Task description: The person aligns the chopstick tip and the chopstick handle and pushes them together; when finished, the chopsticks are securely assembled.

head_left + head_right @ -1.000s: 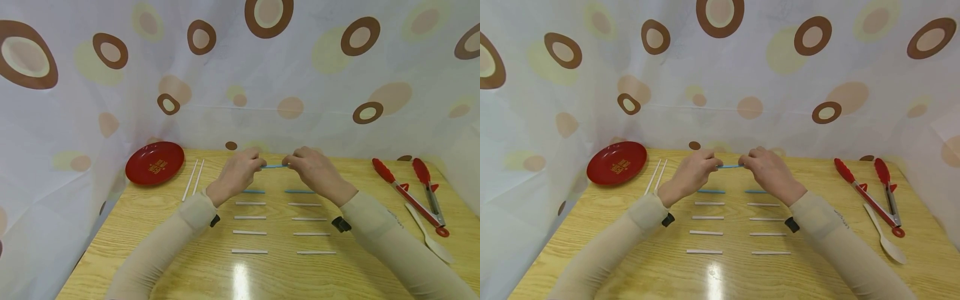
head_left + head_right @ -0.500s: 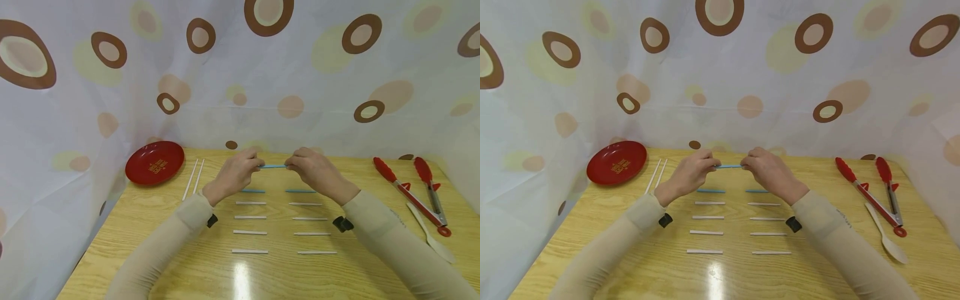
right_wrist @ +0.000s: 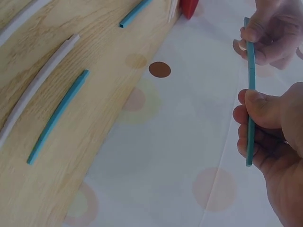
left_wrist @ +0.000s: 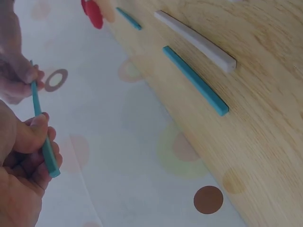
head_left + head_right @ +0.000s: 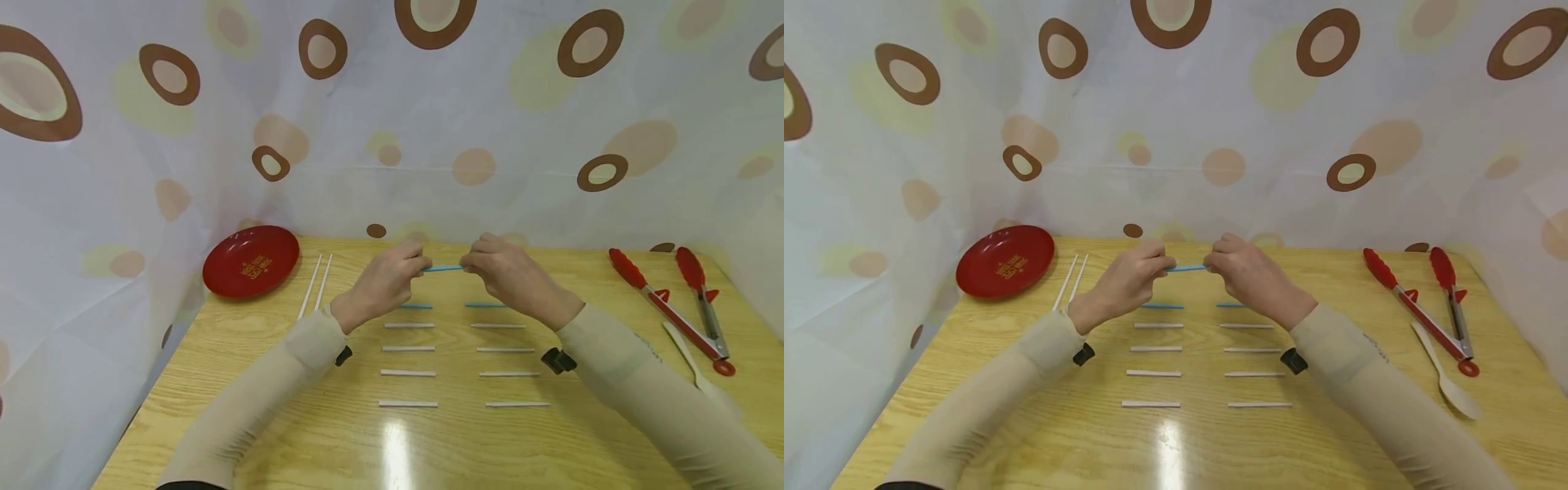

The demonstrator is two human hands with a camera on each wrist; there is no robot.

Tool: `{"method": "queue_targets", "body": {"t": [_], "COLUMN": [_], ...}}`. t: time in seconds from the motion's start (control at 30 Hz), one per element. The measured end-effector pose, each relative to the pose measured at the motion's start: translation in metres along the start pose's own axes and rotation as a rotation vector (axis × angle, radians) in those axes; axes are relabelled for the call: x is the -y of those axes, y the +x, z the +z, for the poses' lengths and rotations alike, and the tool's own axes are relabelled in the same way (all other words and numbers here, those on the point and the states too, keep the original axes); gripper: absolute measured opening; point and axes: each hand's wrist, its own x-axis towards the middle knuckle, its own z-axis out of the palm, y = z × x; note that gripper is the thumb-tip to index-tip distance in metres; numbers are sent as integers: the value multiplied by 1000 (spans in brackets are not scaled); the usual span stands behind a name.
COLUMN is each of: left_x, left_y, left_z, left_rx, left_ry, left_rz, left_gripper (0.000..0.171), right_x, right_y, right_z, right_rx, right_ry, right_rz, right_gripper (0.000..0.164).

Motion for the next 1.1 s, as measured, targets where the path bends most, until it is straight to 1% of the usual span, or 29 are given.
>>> {"method": "queue_targets", "body": {"t": [0.23, 0.33, 0.43, 0.53, 0.63, 0.73, 0.87, 1.0, 1.1], "left_x": [0, 1, 2, -1, -6, -10, -14, -17, -19], "left_y": [0, 0, 0, -1, -1, 0, 1, 1, 1], "left_z": [-2, -2, -2, -3, -4, -4, -5, -6, -7], "left_rx": [10, 5, 16, 52, 112, 174, 223, 253, 276], "left_ry": [-43, -30, 2, 54, 117, 161, 165, 138, 126], "left_rz": [-16, -23, -27, -45, -82, -125, -175, -228, -250], "left_gripper": [21, 20, 16, 11, 7, 8, 9, 10, 11], "right_x": [-1, -3, -6, -8, -10, -11, -12, -13, -15], "right_y": [3, 5, 6, 6, 4, 3, 4, 5, 5], "right_z": [1, 1, 0, 1, 3, 4, 5, 5, 5], "right_rx": [1, 3, 12, 27, 32, 22, -8, -27, -41], "right_ry": [-10, -17, -22, -54, -107, -132, -131, -133, -131], "right_rz": [-27, -39, -49, -63, -73, -73, -69, -71, -68], "right_gripper": [16, 15, 15, 15, 15, 16, 16, 15, 15]}}
